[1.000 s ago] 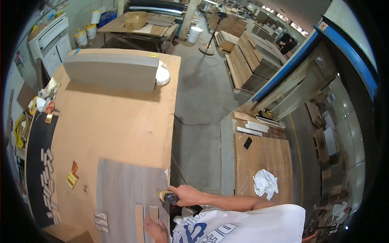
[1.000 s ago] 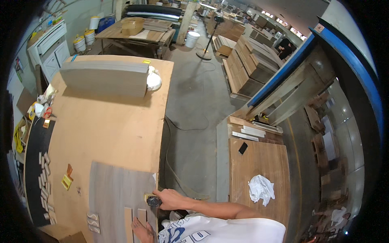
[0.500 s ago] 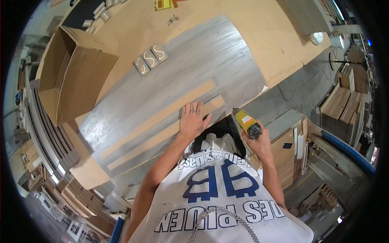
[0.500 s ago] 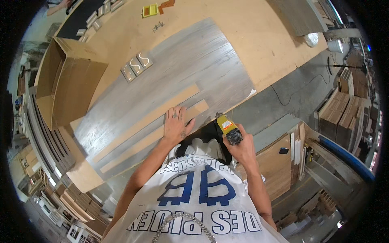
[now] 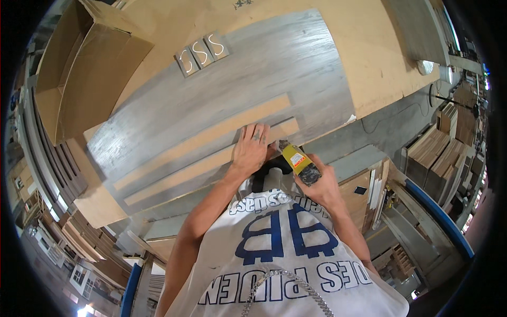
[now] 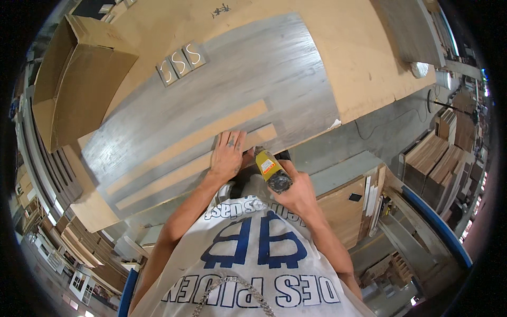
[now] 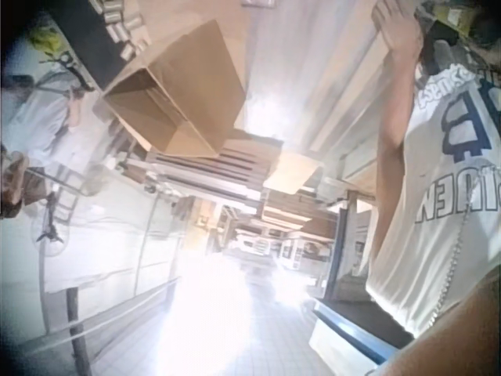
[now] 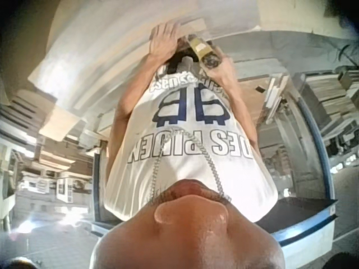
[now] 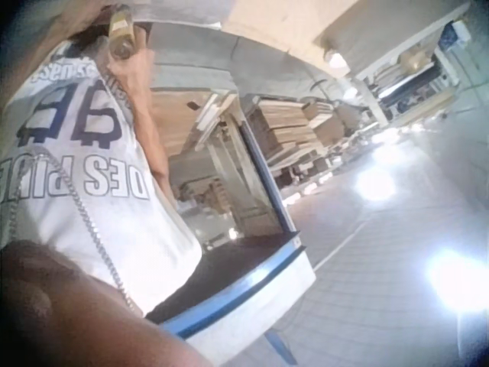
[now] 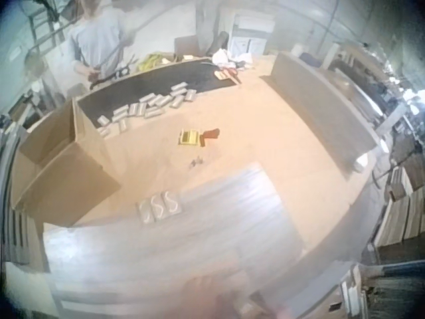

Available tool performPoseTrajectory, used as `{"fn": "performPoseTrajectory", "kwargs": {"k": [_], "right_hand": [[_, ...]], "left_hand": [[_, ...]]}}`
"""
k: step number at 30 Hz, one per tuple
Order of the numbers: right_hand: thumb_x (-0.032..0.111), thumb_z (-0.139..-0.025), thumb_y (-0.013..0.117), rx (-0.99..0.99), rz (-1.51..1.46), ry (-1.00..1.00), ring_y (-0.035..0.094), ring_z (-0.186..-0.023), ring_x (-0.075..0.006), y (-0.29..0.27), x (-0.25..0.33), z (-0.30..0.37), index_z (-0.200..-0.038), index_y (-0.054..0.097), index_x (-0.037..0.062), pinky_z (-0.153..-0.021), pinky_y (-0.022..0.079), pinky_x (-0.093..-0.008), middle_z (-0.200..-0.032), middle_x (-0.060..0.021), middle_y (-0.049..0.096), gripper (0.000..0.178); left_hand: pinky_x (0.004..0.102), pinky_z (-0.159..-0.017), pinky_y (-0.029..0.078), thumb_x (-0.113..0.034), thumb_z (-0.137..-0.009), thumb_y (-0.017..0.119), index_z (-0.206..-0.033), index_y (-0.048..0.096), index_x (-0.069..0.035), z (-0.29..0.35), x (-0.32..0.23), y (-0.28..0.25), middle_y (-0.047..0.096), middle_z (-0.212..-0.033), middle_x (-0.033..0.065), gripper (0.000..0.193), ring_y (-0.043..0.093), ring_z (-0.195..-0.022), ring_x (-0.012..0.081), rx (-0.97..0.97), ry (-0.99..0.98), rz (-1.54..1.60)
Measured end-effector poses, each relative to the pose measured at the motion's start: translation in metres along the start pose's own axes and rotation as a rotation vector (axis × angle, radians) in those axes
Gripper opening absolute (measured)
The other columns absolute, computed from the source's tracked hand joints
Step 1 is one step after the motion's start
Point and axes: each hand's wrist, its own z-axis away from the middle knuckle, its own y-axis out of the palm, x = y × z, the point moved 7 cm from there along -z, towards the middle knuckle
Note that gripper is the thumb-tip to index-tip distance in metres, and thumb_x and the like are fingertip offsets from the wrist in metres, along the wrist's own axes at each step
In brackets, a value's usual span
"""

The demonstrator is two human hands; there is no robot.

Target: Assembling wooden panels and strips using a pneumatic nail gun in a furniture workshop.

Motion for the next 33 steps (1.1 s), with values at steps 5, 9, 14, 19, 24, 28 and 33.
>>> {"fn": "performPoseTrajectory", "kwargs": {"k": [5,9,14,19,24,28,33], "right_hand": [[0.023,-0.076,0.075,0.013,0.104,0.046,0.065,-0.088,-0.0466,0.003,0.007,-0.006,-0.115,0.061,0.0020,-0.075,0.053,-0.0439,-0.091,-0.0265,0.069,0.047],[0.020,-0.072,0.078,0.020,0.145,0.055,0.064,-0.087,-0.0472,0.006,0.007,-0.008,-0.116,0.059,0.0053,-0.075,0.053,-0.0480,-0.089,-0.0266,0.069,0.050],[0.022,-0.073,0.077,0.026,0.154,0.052,0.064,-0.086,-0.0477,0.008,0.011,-0.011,-0.116,0.059,0.0037,-0.075,0.053,-0.0484,-0.087,-0.0276,0.068,0.050],[0.022,-0.073,0.076,0.027,0.167,0.049,0.064,-0.086,-0.0476,0.009,0.013,-0.012,-0.115,0.059,0.0031,-0.074,0.053,-0.0484,-0.087,-0.0281,0.068,0.050],[0.022,-0.073,0.076,0.029,0.169,0.056,0.064,-0.086,-0.0479,0.009,0.013,-0.013,-0.114,0.060,0.0028,-0.073,0.052,-0.0486,-0.086,-0.0288,0.067,0.048],[0.021,-0.074,0.075,0.047,0.200,0.086,0.063,-0.085,-0.0481,0.011,0.014,-0.013,-0.113,0.060,0.0017,-0.072,0.052,-0.0485,-0.084,-0.0287,0.067,0.046],[0.017,-0.075,0.074,0.007,0.066,0.039,0.063,-0.086,-0.0481,0.007,0.017,-0.021,-0.108,0.060,-0.0008,-0.072,0.052,-0.0473,-0.083,-0.0287,0.066,0.040]], "left_hand": [[0.0460,-0.102,0.041,-0.035,-0.091,0.063,-0.128,0.056,0.007,0.000,0.000,0.003,0.056,-0.123,0.0161,0.056,0.048,-0.119,0.0327,-0.015,0.021,0.024],[0.0455,-0.102,0.041,-0.034,-0.090,0.064,-0.128,0.055,0.007,0.000,-0.001,0.000,0.056,-0.124,0.0164,0.057,0.048,-0.119,0.0324,-0.023,0.046,-0.004],[0.0474,-0.105,0.041,-0.023,-0.084,0.065,-0.136,0.051,0.004,0.002,0.001,0.003,0.053,-0.130,0.0162,0.060,0.047,-0.122,0.0333,0.045,0.033,0.003],[0.0443,-0.103,0.041,-0.033,-0.087,0.067,-0.131,0.053,0.008,0.001,-0.001,-0.004,0.054,-0.126,0.0164,0.061,0.047,-0.120,0.0318,0.024,0.064,-0.018],[0.0450,-0.105,0.040,-0.029,-0.085,0.068,-0.133,0.052,0.006,0.001,0.000,0.003,0.053,-0.129,0.0161,0.062,0.047,-0.122,0.0325,0.043,0.033,0.023],[0.0457,-0.106,0.040,-0.028,-0.084,0.070,-0.135,0.049,0.005,0.000,0.002,0.003,0.053,-0.129,0.0158,0.064,0.047,-0.122,0.0334,0.048,0.008,0.085],[0.0452,-0.105,0.040,-0.029,-0.082,0.072,-0.134,0.049,0.004,0.001,0.004,0.002,0.053,-0.128,0.0153,0.066,0.047,-0.122,0.0323,0.069,0.014,0.096]]}}
